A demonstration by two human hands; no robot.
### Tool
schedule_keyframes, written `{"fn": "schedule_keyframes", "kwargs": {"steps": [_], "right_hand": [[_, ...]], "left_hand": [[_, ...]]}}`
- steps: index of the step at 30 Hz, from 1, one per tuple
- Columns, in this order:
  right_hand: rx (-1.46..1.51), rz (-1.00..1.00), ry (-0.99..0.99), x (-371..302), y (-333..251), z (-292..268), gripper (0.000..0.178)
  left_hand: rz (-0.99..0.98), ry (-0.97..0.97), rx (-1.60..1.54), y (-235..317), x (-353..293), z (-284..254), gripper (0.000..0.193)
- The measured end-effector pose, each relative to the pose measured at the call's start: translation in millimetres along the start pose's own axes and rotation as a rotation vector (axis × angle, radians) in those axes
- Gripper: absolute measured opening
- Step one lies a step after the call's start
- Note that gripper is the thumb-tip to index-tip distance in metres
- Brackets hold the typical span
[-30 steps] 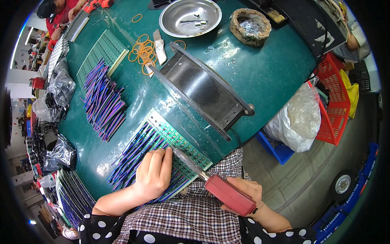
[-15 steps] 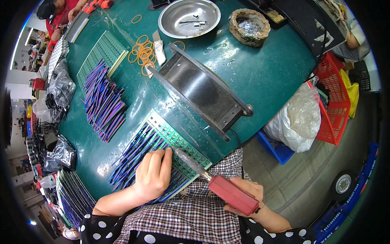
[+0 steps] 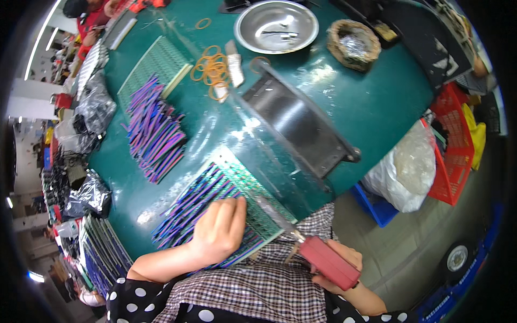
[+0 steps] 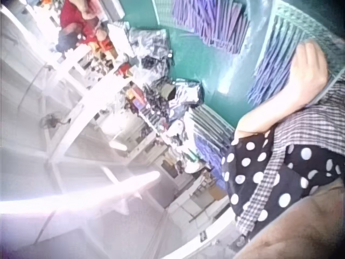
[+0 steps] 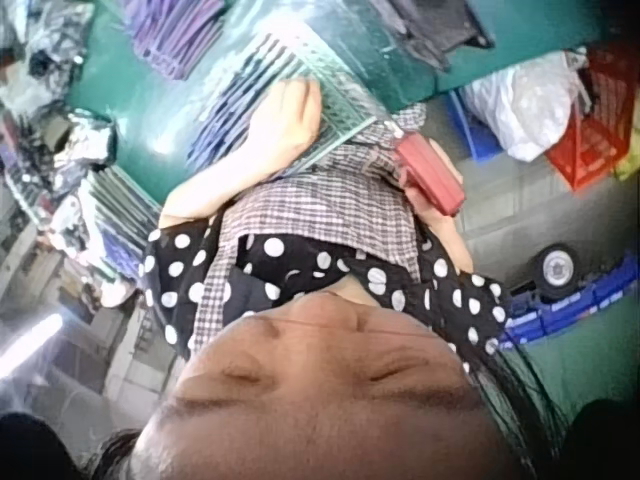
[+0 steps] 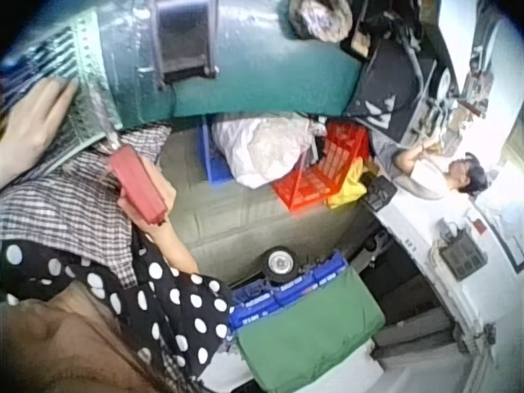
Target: The person aligns wires onto circuit board panels by hand and solders them using a soldering iron.
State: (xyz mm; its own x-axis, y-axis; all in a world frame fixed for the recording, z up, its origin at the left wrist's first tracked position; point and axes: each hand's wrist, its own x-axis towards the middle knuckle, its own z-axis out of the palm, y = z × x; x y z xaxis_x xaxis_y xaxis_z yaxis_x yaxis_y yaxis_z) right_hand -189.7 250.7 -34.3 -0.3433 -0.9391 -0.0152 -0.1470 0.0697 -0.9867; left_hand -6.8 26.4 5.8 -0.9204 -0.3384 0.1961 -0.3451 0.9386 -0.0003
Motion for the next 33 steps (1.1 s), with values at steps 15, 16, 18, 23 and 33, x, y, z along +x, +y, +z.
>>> {"fn": "schedule_keyframes", "kwargs": {"steps": [15, 16, 18, 23, 33], "right_hand": [[0.375, 0.075, 0.162, -5, 5, 15, 0.086], [0.324, 0.048, 0.133, -6, 7, 13, 0.086], [0.270, 0.023, 0.107, -6, 6, 13, 0.086], [0.390, 0.095, 0.154, -5, 1, 17, 0.085], [0.419, 0.127, 0.158, -8, 1, 16, 0.088]], "left_hand": [[-0.494, -0.024, 0.034, -87, -13, 0, 0.014], [-0.470, -0.016, 0.086, -88, -14, 1, 0.013], [-0.470, -0.044, 0.115, -88, -13, 2, 0.012], [-0.516, 0.114, -0.283, -96, -4, -10, 0.008], [-0.655, 0.031, -0.474, -91, -3, -8, 0.013]]}}
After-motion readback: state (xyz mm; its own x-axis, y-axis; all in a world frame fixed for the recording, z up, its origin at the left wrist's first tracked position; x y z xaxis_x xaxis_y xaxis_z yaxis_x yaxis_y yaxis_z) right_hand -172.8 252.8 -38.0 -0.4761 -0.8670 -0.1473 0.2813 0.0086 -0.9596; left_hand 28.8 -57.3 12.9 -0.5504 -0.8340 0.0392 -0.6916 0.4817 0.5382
